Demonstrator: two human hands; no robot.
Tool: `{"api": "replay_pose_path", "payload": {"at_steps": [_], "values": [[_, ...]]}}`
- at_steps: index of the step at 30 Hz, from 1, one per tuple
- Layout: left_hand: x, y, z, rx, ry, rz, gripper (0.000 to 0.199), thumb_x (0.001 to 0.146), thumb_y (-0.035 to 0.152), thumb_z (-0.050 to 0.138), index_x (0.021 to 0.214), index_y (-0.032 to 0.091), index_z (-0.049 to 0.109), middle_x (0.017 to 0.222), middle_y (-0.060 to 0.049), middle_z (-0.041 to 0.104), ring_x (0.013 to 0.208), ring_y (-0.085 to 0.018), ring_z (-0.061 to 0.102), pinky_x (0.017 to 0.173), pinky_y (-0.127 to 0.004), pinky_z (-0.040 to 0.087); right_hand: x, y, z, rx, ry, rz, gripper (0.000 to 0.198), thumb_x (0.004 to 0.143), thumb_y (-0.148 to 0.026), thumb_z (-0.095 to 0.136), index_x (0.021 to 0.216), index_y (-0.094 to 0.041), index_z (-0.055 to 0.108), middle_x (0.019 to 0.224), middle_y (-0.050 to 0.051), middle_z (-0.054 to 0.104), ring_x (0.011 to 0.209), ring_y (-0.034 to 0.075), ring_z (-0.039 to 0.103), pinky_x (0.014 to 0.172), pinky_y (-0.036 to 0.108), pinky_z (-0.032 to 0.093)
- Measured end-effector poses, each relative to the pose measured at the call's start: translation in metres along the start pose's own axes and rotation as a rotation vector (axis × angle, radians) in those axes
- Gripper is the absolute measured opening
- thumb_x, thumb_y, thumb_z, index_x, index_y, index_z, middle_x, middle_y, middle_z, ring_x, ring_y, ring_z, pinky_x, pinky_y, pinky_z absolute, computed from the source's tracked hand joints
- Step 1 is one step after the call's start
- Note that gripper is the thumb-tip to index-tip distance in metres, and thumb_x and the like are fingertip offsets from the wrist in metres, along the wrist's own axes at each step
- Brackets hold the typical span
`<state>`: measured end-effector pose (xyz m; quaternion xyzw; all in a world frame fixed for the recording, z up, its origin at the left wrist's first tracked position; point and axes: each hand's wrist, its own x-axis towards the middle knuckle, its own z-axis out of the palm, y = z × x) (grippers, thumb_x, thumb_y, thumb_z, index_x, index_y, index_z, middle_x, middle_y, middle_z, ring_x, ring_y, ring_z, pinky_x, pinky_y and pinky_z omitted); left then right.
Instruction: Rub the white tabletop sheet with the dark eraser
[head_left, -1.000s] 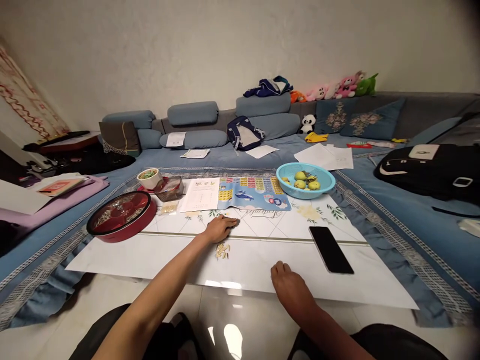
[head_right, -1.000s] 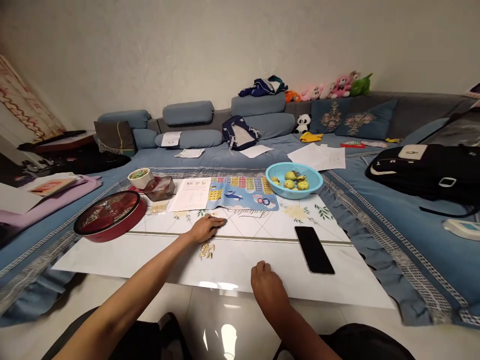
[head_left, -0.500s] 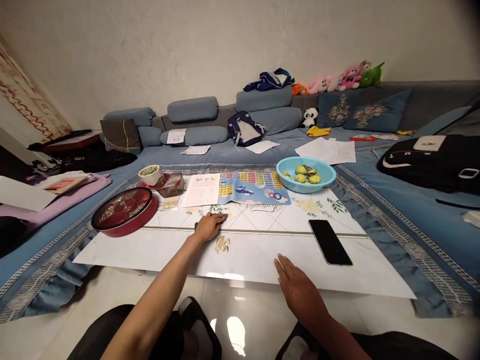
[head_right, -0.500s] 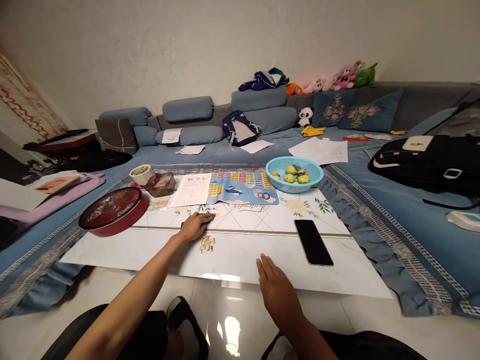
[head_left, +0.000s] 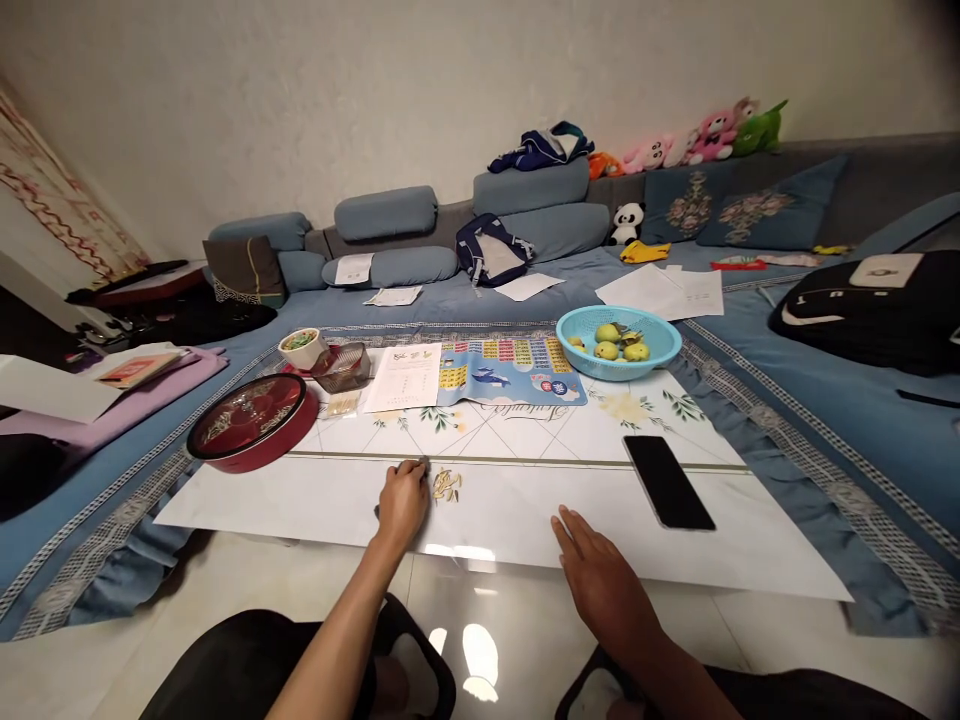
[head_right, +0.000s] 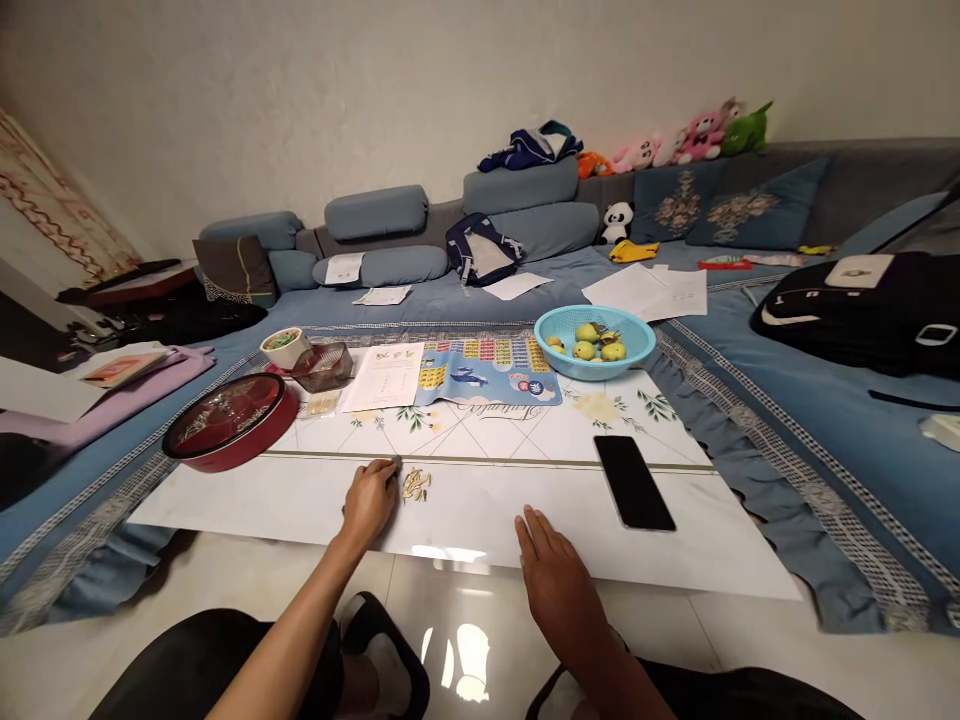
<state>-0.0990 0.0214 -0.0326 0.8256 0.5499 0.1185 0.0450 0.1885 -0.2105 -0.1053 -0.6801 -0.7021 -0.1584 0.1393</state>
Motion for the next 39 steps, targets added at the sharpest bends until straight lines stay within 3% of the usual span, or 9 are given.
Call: {"api": "replay_pose_path", "payload": {"at_steps": [5,8,16,19,22,25,31,35,39], "values": [[-0.005,0.058,0.008,-0.149,-0.047,0.106,0.039,0.096,0.007,0.050,0.117,0.022,0.079,0.128,-0.010,0.073,0.112,-0.029,0.064,0.101,-0.039,0.052,0.003,-0.001,0.002,-0.015,-0.010,0.004,0.051,0.103,-0.007,0.042,0.150,-0.010,0.060,0.162,0.019,0.053,0.150,0.030,0.050,0.117,0.043,0.046],[0.001,0.072,0.003,-0.260,-0.083,0.185,0.038,0.095,0.007,0.050,0.113,0.022,0.080,0.121,-0.009,0.075,0.111,-0.026,0.068,0.102,-0.036,0.051,0.004,-0.001,-0.001,-0.011,-0.001,0.005,0.049,0.105,-0.010,0.042,0.150,-0.010,0.061,0.162,0.019,0.054,0.149,0.030,0.052,0.116,0.043,0.047],[0.039,0.017,-0.024,-0.054,-0.066,-0.034,0.044,0.096,0.008,0.046,0.123,0.019,0.079,0.132,-0.014,0.073,0.114,-0.034,0.066,0.092,-0.041,0.054,0.002,-0.003,-0.009,0.007,0.003,0.010,0.048,0.109,-0.013,0.040,0.153,-0.010,0.059,0.163,0.017,0.053,0.150,0.028,0.051,0.116,0.042,0.047],[0.035,0.037,-0.011,-0.059,-0.070,0.008,0.047,0.095,0.008,0.047,0.126,0.023,0.079,0.133,-0.011,0.073,0.115,-0.032,0.065,0.095,-0.040,0.054,0.001,-0.004,-0.006,0.012,0.002,0.015,0.049,0.108,-0.011,0.040,0.153,-0.010,0.058,0.164,0.018,0.051,0.152,0.029,0.048,0.118,0.043,0.045],[0.029,0.067,0.002,-0.163,-0.104,0.165,0.046,0.095,0.009,0.049,0.126,0.026,0.079,0.131,-0.007,0.075,0.115,-0.027,0.067,0.102,-0.037,0.052,0.001,-0.002,-0.005,-0.001,-0.008,0.007,0.049,0.108,-0.011,0.039,0.152,-0.009,0.059,0.164,0.018,0.051,0.152,0.029,0.048,0.118,0.043,0.046],[0.028,0.064,-0.002,-0.342,-0.111,0.264,0.044,0.093,0.010,0.051,0.123,0.024,0.080,0.130,-0.005,0.076,0.117,-0.024,0.069,0.108,-0.034,0.051,0.000,-0.001,-0.005,-0.001,-0.021,-0.001,0.050,0.107,-0.012,0.039,0.154,-0.010,0.057,0.164,0.017,0.051,0.152,0.029,0.048,0.117,0.043,0.048],[0.005,0.008,-0.018,-0.089,-0.017,-0.119,0.041,0.098,0.013,0.048,0.125,0.021,0.078,0.131,-0.011,0.073,0.112,-0.031,0.068,0.092,-0.040,0.055,-0.001,-0.009,-0.004,0.039,-0.054,0.040,0.070,0.098,-0.014,0.050,0.167,-0.009,0.038,0.168,0.020,0.045,0.154,0.032,0.046,0.123,0.049,0.043],[-0.020,0.051,0.002,0.005,-0.014,-0.142,0.039,0.101,0.016,0.048,0.127,0.023,0.076,0.134,-0.014,0.068,0.112,-0.033,0.063,0.085,-0.041,0.054,0.006,-0.020,-0.006,-0.027,-0.072,0.056,0.063,0.095,-0.009,0.051,0.158,-0.003,0.052,0.162,0.025,0.051,0.151,0.035,0.050,0.121,0.048,0.047],[-0.012,0.105,0.015,-0.125,-0.071,-0.069,0.033,0.098,0.015,0.051,0.114,0.022,0.079,0.126,-0.014,0.071,0.106,-0.031,0.066,0.084,-0.039,0.055,0.012,-0.028,-0.008,-0.100,-0.075,0.071,0.055,0.094,-0.006,0.049,0.147,0.004,0.061,0.158,0.029,0.053,0.148,0.039,0.053,0.117,0.049,0.049]]}}
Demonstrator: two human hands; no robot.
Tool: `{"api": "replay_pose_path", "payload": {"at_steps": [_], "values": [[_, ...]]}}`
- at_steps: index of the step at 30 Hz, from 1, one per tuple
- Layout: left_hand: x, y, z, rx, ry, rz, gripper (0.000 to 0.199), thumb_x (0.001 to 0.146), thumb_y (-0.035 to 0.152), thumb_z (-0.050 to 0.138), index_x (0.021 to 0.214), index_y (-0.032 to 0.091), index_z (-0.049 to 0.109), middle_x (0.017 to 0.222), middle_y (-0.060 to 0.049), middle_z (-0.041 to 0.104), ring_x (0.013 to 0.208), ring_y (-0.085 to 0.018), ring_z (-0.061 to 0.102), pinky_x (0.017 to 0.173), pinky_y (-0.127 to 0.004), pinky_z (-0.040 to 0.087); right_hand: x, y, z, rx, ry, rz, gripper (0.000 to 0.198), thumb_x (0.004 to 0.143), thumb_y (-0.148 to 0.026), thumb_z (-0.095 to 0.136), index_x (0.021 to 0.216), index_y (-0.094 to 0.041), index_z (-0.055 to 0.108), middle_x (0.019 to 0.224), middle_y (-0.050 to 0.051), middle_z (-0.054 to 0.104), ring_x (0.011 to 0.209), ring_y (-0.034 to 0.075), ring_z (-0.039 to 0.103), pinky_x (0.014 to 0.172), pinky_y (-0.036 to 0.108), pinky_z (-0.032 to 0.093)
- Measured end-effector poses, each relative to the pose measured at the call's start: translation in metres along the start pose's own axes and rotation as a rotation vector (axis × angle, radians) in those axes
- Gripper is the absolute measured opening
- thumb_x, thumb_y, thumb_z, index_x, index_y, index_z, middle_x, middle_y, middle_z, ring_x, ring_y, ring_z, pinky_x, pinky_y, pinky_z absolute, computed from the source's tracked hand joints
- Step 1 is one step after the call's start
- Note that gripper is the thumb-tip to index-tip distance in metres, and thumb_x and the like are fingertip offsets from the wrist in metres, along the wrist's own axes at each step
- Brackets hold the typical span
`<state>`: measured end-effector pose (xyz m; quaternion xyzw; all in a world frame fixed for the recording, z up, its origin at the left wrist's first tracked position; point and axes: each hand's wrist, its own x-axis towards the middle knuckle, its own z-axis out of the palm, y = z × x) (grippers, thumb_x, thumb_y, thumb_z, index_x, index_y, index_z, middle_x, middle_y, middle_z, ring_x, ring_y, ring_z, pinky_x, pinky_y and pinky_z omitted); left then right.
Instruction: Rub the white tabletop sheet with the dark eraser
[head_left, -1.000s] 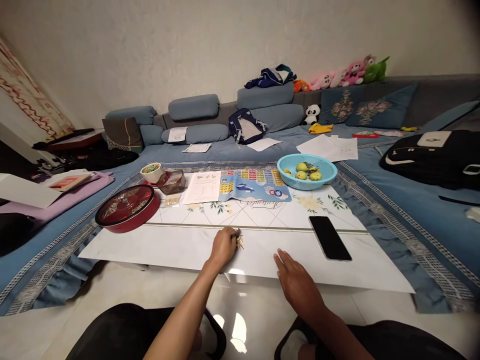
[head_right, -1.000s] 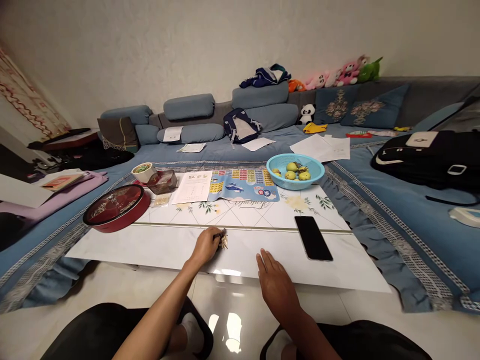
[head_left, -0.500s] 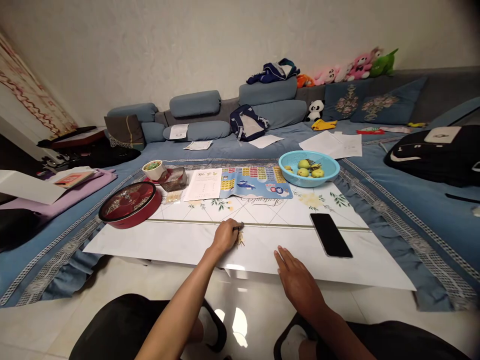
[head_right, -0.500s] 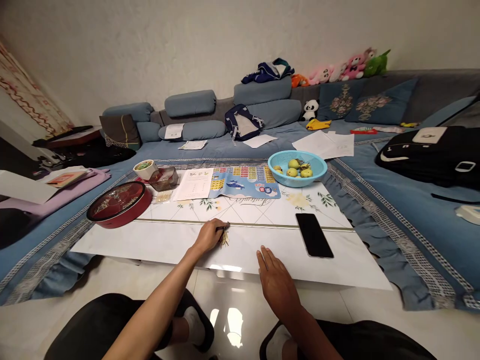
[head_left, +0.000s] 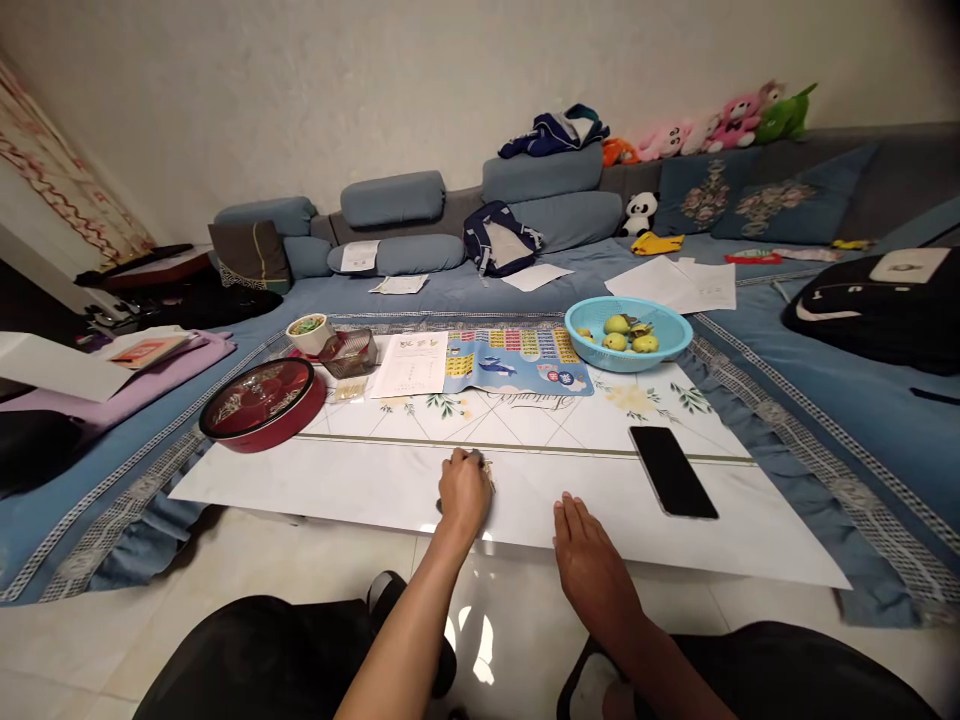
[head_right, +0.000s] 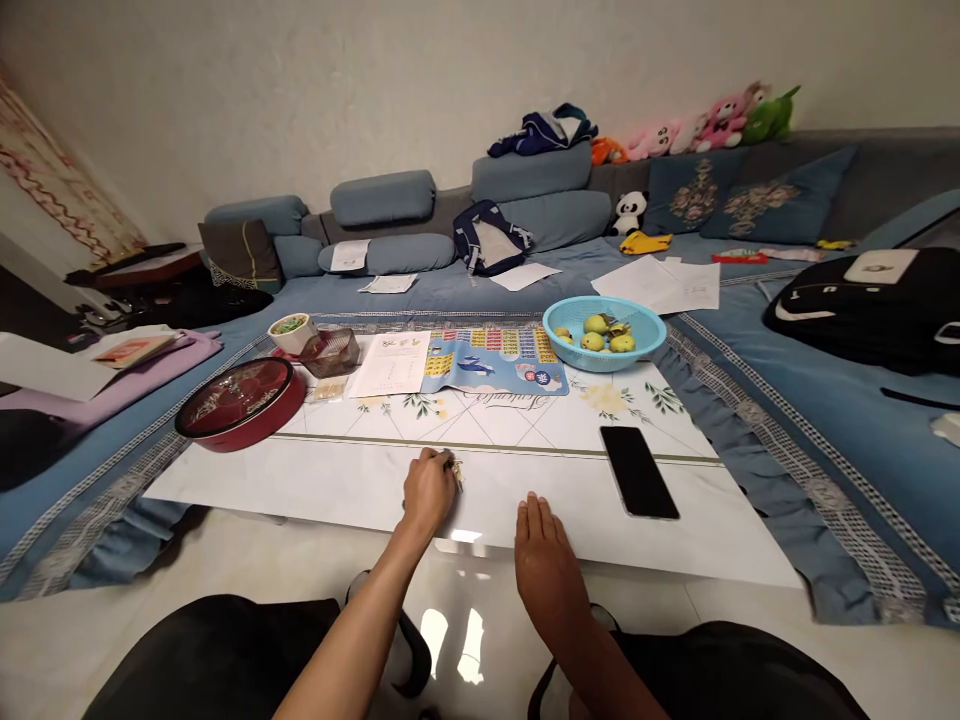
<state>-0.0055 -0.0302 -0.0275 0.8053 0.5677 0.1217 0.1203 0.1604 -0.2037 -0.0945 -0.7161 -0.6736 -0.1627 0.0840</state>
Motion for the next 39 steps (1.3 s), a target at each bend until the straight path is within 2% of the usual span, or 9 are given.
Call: {"api": "replay_pose_path", "payload": {"at_steps": [9,14,17,22,26,30,33,36,39], "values": [[0.058,-0.026,-0.022,-0.020,-0.001,0.071,0.041,0.098,0.012,0.050,0.124,0.023,0.079,0.133,-0.011,0.072,0.118,-0.032,0.066,0.091,-0.039,0.056,-0.001,0.002,-0.006,0.048,-0.008,0.003,0.056,0.095,-0.006,0.049,0.150,0.001,0.059,0.160,0.027,0.051,0.151,0.037,0.050,0.121,0.049,0.047],[0.051,-0.006,-0.014,-0.089,-0.132,0.390,0.041,0.094,0.011,0.055,0.121,0.027,0.081,0.131,-0.004,0.074,0.115,-0.027,0.067,0.098,-0.036,0.056,-0.003,0.003,-0.007,0.040,0.000,-0.008,0.057,0.096,-0.006,0.049,0.151,0.002,0.057,0.160,0.027,0.051,0.150,0.037,0.051,0.121,0.048,0.047],[0.054,-0.016,-0.024,-0.282,-0.201,0.490,0.041,0.092,0.009,0.055,0.119,0.025,0.081,0.127,-0.004,0.076,0.117,-0.022,0.069,0.108,-0.031,0.052,-0.004,0.005,-0.009,0.050,0.003,-0.011,0.055,0.098,-0.009,0.048,0.152,0.000,0.056,0.161,0.025,0.051,0.151,0.035,0.050,0.121,0.047,0.047],[0.053,-0.039,-0.035,-0.121,-0.031,0.104,0.039,0.095,0.010,0.051,0.117,0.020,0.082,0.128,-0.009,0.075,0.114,-0.028,0.069,0.097,-0.036,0.054,-0.008,0.007,-0.005,0.081,-0.002,-0.010,0.056,0.099,-0.008,0.047,0.154,-0.001,0.055,0.165,0.024,0.046,0.153,0.035,0.047,0.124,0.047,0.044],[0.036,-0.010,-0.016,-0.027,-0.026,0.156,0.042,0.097,0.013,0.051,0.126,0.021,0.080,0.132,-0.011,0.071,0.114,-0.032,0.067,0.094,-0.039,0.053,-0.010,0.006,0.002,0.091,0.013,-0.001,0.060,0.097,-0.008,0.045,0.157,-0.001,0.052,0.166,0.025,0.044,0.155,0.035,0.043,0.124,0.049,0.044],[0.032,0.013,-0.011,-0.245,-0.123,0.274,0.040,0.094,0.012,0.054,0.121,0.022,0.081,0.129,-0.008,0.074,0.116,-0.026,0.068,0.103,-0.034,0.051,-0.008,0.007,0.001,0.087,0.013,-0.002,0.060,0.097,-0.008,0.046,0.156,-0.001,0.052,0.165,0.024,0.047,0.155,0.035,0.045,0.124,0.049,0.043],[0.022,-0.004,-0.022,-0.307,-0.046,0.139,0.037,0.095,0.012,0.052,0.117,0.020,0.080,0.124,-0.009,0.076,0.119,-0.025,0.068,0.104,-0.033,0.050,-0.009,0.009,-0.001,0.113,0.006,-0.008,0.057,0.099,-0.011,0.048,0.156,-0.002,0.053,0.165,0.024,0.047,0.154,0.033,0.045,0.125,0.047,0.043],[-0.004,-0.023,-0.028,-0.149,0.006,-0.053,0.034,0.101,0.017,0.048,0.116,0.016,0.078,0.124,-0.016,0.072,0.112,-0.030,0.069,0.096,-0.038,0.052,-0.011,0.009,0.000,0.125,0.019,-0.001,0.064,0.098,-0.007,0.046,0.161,-0.003,0.045,0.168,0.023,0.043,0.157,0.033,0.041,0.126,0.048,0.041],[-0.028,-0.011,-0.020,0.001,-0.018,-0.121,0.036,0.102,0.020,0.047,0.124,0.013,0.075,0.129,-0.021,0.065,0.105,-0.033,0.068,0.089,-0.041,0.051,-0.012,0.006,-0.001,0.114,0.027,0.004,0.069,0.095,-0.003,0.046,0.164,-0.002,0.041,0.168,0.025,0.041,0.158,0.035,0.040,0.127,0.050,0.041]]}}
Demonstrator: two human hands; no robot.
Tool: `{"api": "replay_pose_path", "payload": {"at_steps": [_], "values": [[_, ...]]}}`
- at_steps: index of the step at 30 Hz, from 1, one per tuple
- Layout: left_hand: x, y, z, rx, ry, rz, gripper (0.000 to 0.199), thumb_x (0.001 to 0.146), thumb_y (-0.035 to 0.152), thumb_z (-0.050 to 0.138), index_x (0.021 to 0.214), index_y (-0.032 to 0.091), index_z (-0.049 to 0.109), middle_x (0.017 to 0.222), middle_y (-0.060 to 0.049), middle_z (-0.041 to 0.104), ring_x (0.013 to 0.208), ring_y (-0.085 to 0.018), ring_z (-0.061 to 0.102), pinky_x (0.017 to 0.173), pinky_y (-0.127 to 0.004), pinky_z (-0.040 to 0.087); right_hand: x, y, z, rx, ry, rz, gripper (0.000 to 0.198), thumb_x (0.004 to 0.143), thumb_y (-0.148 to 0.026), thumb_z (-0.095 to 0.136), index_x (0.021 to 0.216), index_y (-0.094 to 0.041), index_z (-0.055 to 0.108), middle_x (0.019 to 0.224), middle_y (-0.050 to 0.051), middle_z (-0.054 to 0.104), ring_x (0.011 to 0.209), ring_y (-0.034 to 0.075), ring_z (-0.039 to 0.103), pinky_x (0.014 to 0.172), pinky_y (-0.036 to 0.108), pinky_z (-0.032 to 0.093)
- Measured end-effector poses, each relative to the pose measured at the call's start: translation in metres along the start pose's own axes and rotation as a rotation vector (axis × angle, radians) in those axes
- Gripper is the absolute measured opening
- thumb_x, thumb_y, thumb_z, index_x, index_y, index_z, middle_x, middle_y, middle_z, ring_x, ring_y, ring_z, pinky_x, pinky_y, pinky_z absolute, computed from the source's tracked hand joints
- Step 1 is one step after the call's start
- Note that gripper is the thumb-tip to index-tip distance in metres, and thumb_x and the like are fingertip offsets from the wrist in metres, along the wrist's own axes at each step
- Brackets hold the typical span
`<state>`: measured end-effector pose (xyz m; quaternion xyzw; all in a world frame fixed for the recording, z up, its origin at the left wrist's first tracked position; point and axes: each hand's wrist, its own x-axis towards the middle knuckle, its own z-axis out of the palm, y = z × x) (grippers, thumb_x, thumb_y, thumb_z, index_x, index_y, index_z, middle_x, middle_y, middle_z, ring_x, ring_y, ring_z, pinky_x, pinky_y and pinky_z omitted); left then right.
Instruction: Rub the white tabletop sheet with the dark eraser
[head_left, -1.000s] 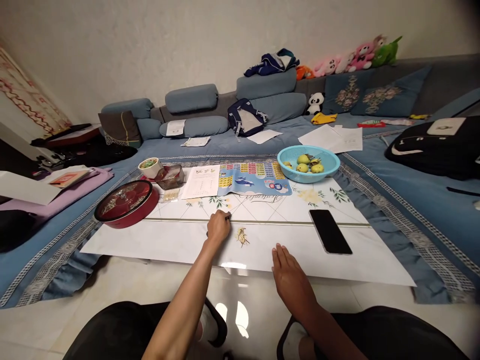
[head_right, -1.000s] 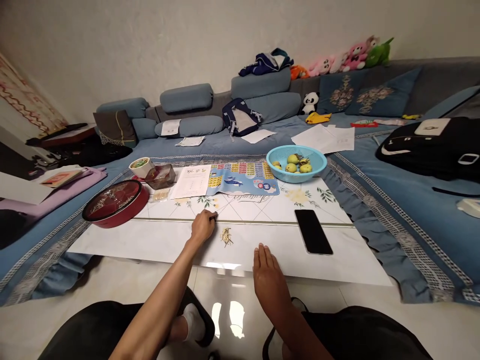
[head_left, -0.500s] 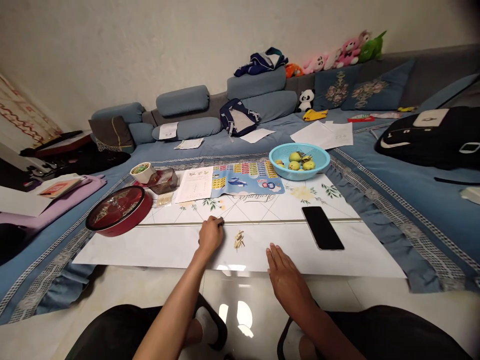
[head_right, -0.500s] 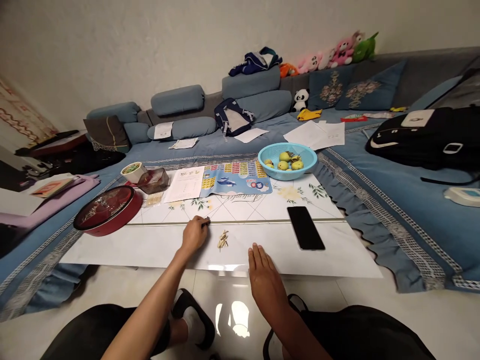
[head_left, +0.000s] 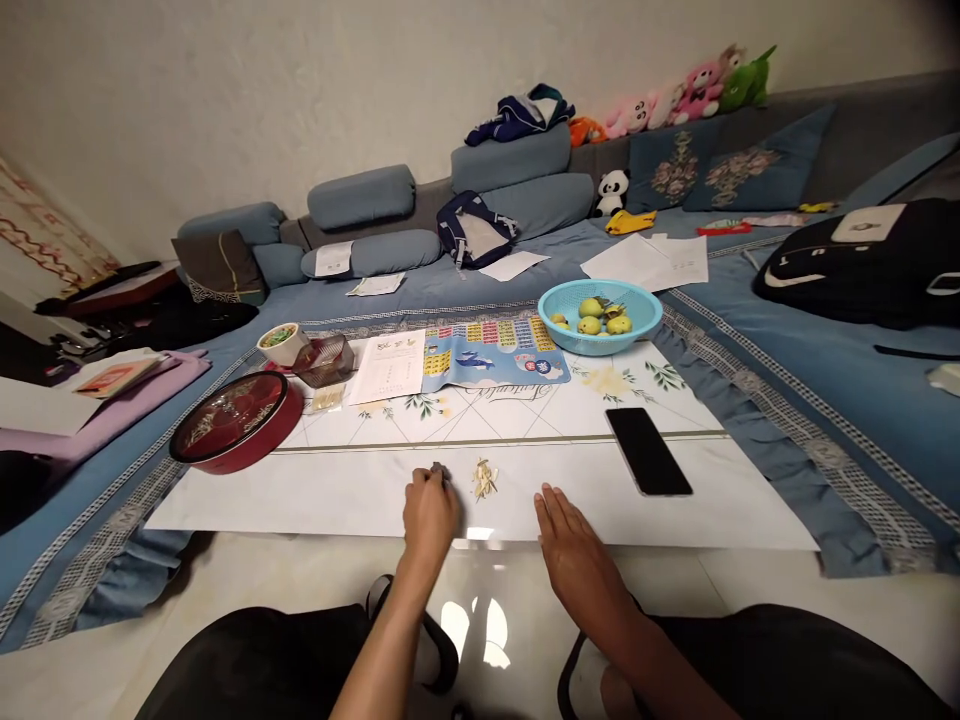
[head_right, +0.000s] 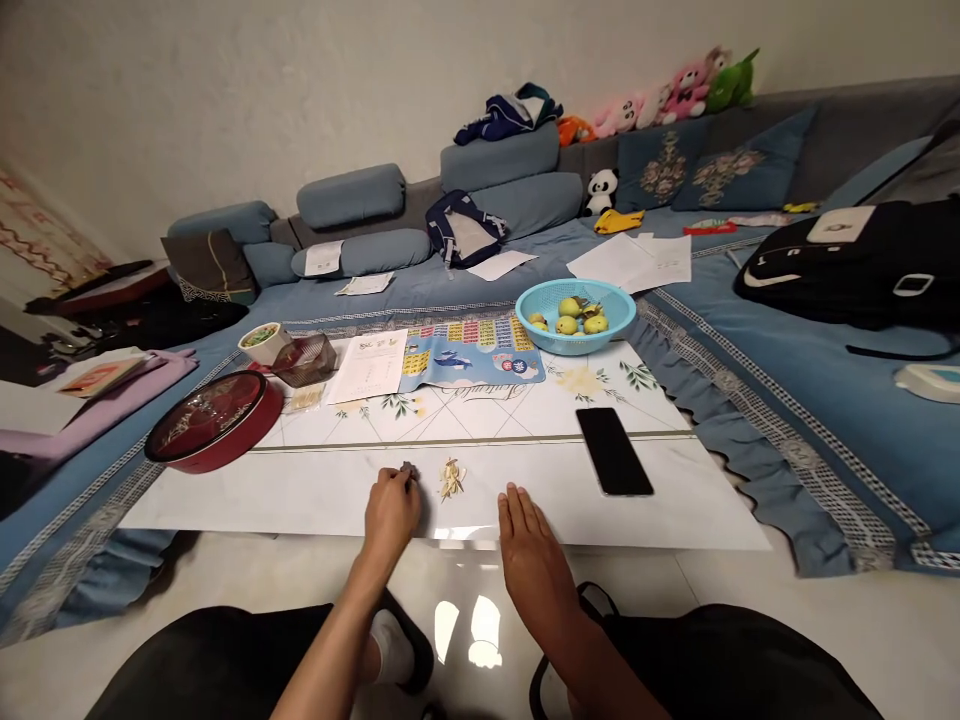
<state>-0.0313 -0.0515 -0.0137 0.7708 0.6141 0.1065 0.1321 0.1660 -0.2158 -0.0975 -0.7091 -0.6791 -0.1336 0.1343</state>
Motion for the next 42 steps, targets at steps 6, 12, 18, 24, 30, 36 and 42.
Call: {"api": "replay_pose_path", "payload": {"at_steps": [6,12,18,24,30,36,42], "values": [[0.008,0.069,0.020,-0.112,-0.061,0.058,0.031,0.102,0.021,0.051,0.117,0.014,0.077,0.127,-0.020,0.066,0.107,-0.032,0.068,0.089,-0.037,0.051,0.004,-0.002,-0.005,-0.041,-0.020,-0.017,0.064,0.092,-0.003,0.049,0.156,0.002,0.051,0.164,0.027,0.047,0.154,0.037,0.045,0.123,0.049,0.046],[0.056,0.042,0.000,-0.195,-0.061,0.100,0.032,0.101,0.016,0.047,0.109,0.018,0.079,0.120,-0.015,0.074,0.110,-0.027,0.069,0.092,-0.033,0.052,0.004,0.001,-0.003,-0.023,-0.028,-0.013,0.062,0.094,-0.003,0.048,0.156,0.000,0.053,0.165,0.025,0.046,0.154,0.035,0.046,0.125,0.047,0.044],[0.060,0.041,0.012,-0.007,-0.018,0.118,0.037,0.099,0.015,0.048,0.120,0.020,0.078,0.134,-0.017,0.066,0.118,-0.034,0.063,0.087,-0.039,0.053,0.001,0.001,0.001,-0.024,-0.021,-0.007,0.061,0.095,-0.002,0.046,0.156,0.000,0.052,0.166,0.025,0.043,0.155,0.035,0.044,0.126,0.048,0.043],[0.088,0.050,0.012,-0.086,-0.153,0.393,0.036,0.088,0.012,0.060,0.114,0.025,0.081,0.126,-0.004,0.075,0.114,-0.023,0.067,0.100,-0.028,0.051,0.000,0.001,0.007,0.027,-0.037,0.025,0.064,0.095,-0.005,0.048,0.159,-0.003,0.050,0.169,0.023,0.040,0.158,0.033,0.040,0.127,0.048,0.041],[0.124,0.045,0.004,0.018,-0.037,0.303,0.040,0.088,0.012,0.057,0.123,0.016,0.078,0.132,-0.016,0.069,0.124,-0.034,0.060,0.109,-0.043,0.047,0.004,0.000,0.000,0.036,-0.096,0.053,0.066,0.092,-0.003,0.049,0.158,-0.003,0.052,0.168,0.023,0.041,0.156,0.033,0.043,0.125,0.046,0.045],[0.128,0.058,0.018,0.010,-0.238,0.712,0.050,0.086,0.009,0.056,0.128,0.025,0.078,0.142,-0.009,0.067,0.125,-0.029,0.061,0.113,-0.037,0.046,0.005,-0.002,-0.001,0.064,-0.113,0.062,0.072,0.092,-0.008,0.051,0.164,-0.006,0.043,0.169,0.022,0.038,0.158,0.034,0.040,0.125,0.049,0.045],[0.151,0.085,0.024,0.080,-0.180,0.679,0.051,0.089,0.010,0.052,0.134,0.018,0.075,0.143,-0.016,0.065,0.127,-0.034,0.058,0.115,-0.045,0.045,0.006,-0.003,-0.004,0.084,-0.141,0.074,0.065,0.095,-0.011,0.050,0.160,-0.003,0.050,0.170,0.022,0.036,0.159,0.035,0.038,0.126,0.048,0.044]]}}
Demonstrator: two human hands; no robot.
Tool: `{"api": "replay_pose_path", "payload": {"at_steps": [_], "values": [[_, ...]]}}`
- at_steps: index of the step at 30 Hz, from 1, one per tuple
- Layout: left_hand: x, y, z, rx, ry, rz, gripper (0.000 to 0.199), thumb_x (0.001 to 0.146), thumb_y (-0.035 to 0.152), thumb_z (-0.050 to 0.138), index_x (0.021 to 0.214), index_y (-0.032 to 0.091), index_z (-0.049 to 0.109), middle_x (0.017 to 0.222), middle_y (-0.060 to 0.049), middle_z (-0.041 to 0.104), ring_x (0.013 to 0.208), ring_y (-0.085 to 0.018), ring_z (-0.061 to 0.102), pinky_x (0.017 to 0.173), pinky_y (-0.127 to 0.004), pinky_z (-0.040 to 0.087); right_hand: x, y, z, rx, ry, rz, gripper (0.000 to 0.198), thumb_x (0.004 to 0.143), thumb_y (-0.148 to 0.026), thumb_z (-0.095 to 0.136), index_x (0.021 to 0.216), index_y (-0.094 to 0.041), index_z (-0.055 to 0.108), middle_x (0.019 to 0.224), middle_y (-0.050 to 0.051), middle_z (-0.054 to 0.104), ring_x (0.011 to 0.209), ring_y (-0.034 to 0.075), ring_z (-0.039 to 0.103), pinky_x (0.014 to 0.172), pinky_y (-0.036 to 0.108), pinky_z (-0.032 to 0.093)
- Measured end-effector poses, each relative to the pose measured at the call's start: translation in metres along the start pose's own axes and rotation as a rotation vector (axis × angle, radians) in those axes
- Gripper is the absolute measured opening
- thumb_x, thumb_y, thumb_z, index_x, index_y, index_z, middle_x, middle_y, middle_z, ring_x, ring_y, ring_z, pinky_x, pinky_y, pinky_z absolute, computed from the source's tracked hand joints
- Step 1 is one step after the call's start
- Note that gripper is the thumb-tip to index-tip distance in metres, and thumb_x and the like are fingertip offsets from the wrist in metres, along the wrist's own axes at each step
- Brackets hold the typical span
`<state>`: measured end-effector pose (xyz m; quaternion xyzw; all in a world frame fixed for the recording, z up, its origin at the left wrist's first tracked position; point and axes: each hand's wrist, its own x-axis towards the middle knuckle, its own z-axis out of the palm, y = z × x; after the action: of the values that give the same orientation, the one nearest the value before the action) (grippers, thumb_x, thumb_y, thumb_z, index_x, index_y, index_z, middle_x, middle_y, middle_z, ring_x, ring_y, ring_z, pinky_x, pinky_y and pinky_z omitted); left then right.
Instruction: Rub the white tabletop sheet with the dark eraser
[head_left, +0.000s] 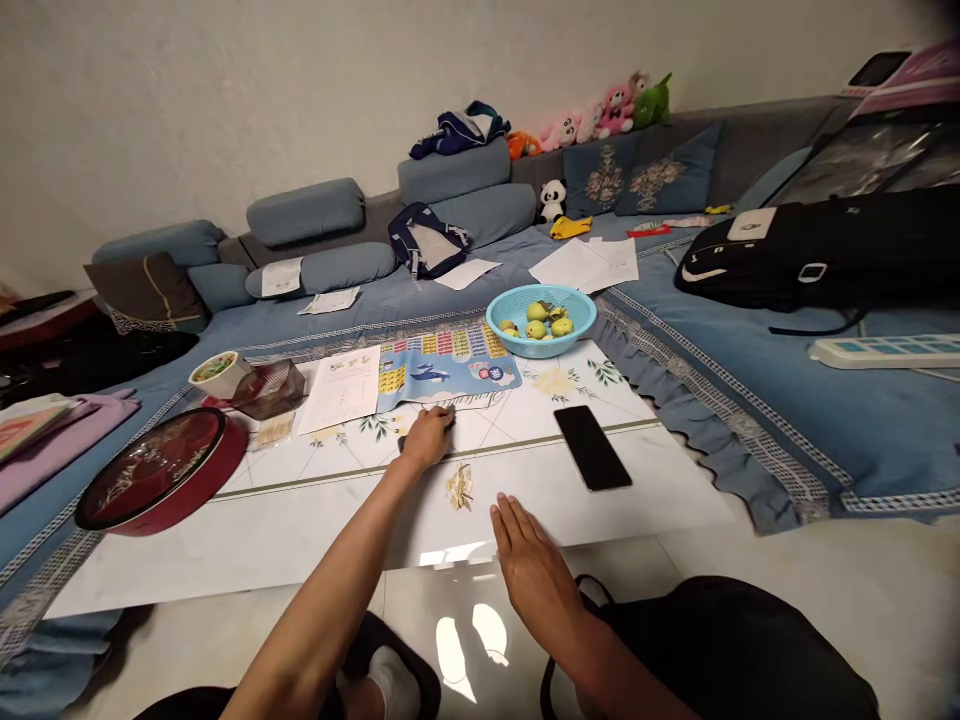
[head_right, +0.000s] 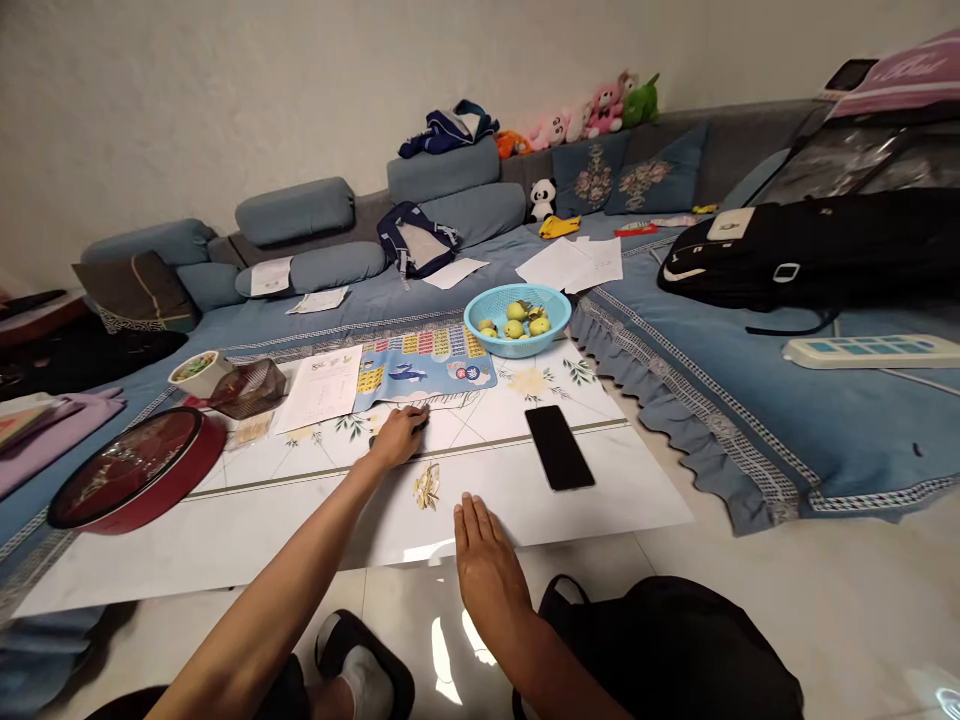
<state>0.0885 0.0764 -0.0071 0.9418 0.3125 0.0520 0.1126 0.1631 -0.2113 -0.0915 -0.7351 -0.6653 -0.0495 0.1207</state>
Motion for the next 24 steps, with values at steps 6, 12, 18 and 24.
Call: {"api": "replay_pose_path", "payload": {"at_steps": [6,12,18,24], "values": [[-0.012,0.015,0.004,-0.013,-0.113,0.371,0.063,0.090,0.006,0.049,0.146,0.026,0.068,0.150,-0.008,0.063,0.129,-0.028,0.057,0.115,-0.040,0.044,-0.001,0.002,-0.006,0.027,0.009,0.005,0.062,0.097,-0.010,0.050,0.159,-0.004,0.051,0.169,0.020,0.038,0.157,0.033,0.041,0.126,0.044,0.044],[0.025,0.016,0.002,0.104,-0.061,0.152,0.063,0.092,0.006,0.047,0.150,0.023,0.065,0.156,-0.012,0.060,0.131,-0.034,0.055,0.116,-0.048,0.042,-0.002,0.000,-0.010,0.025,-0.004,0.027,0.066,0.093,-0.006,0.050,0.159,-0.003,0.050,0.169,0.021,0.036,0.157,0.033,0.041,0.126,0.045,0.044],[0.019,0.017,-0.001,-0.063,-0.187,0.414,0.065,0.092,0.010,0.052,0.148,0.039,0.067,0.156,-0.001,0.061,0.135,-0.028,0.056,0.118,-0.042,0.042,-0.002,0.001,-0.008,0.027,-0.010,0.026,0.067,0.092,-0.005,0.050,0.159,-0.005,0.051,0.170,0.019,0.036,0.157,0.032,0.041,0.125,0.045,0.046],[0.022,0.002,0.003,0.055,-0.088,0.247,0.062,0.095,0.010,0.049,0.150,0.035,0.065,0.157,-0.003,0.060,0.135,-0.031,0.054,0.116,-0.048,0.043,-0.003,0.001,-0.008,0.028,-0.022,0.028,0.068,0.092,-0.005,0.049,0.160,-0.003,0.050,0.171,0.020,0.034,0.158,0.032,0.040,0.127,0.045,0.043]]}}
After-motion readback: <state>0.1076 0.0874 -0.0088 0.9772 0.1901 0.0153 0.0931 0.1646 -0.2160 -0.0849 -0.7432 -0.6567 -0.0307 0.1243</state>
